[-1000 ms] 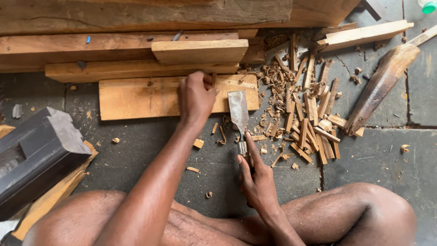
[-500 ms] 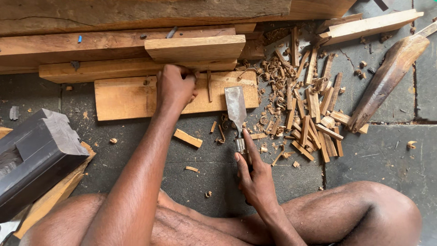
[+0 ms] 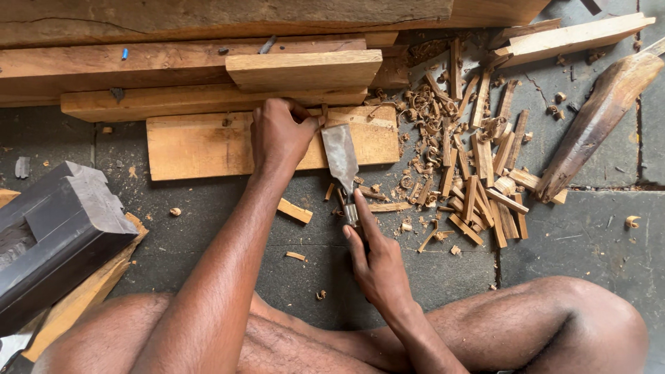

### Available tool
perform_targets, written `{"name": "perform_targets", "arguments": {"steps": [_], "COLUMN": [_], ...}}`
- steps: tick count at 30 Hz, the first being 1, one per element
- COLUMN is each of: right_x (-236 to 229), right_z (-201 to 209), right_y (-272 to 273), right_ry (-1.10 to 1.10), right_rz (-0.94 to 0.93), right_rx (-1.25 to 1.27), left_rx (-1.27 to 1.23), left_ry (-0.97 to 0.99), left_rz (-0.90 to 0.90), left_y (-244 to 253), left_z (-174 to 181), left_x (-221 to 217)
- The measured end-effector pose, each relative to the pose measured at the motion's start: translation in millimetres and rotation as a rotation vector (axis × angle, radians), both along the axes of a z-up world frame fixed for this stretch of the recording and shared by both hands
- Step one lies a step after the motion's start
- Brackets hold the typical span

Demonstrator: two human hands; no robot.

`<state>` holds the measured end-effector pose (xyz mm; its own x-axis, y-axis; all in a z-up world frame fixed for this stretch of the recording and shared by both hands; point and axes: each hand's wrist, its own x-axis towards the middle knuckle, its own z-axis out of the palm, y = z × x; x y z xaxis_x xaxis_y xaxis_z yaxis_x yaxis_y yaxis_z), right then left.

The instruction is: The person sits on the floor and uses a chisel to carve a small wooden block. They repeatedly scrape the surface to remove shavings and refine the shape of the wood piece.

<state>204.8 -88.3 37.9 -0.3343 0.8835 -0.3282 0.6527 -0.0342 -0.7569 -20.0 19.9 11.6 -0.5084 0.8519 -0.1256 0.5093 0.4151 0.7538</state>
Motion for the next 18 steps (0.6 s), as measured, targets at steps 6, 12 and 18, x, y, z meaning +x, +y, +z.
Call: {"name": "perform_targets", "arguments": {"steps": [6,12,18], "right_x": [-11.3,-16.8,-28.4], "right_z": [6.5,7.0,11.2], "right_y": [8.0,11.3,12.9], "right_ry": [-0.055,-0.092,-0.069], "right_rz": [0.009,0.007,-0.015], "right_rx": [0.018,0.043,0.054], "left_rx": [-0.264,-0.277,-0.219], "left_ry": [-0.185,0.24,0.127], "left_rz": [-0.004,-0.009,0.061], "left_y": [0.7,-14.3,-17.6], "left_z": [-1.6,-6.4,3.1], "left_x": [-3.2,14.1,19.3]}}
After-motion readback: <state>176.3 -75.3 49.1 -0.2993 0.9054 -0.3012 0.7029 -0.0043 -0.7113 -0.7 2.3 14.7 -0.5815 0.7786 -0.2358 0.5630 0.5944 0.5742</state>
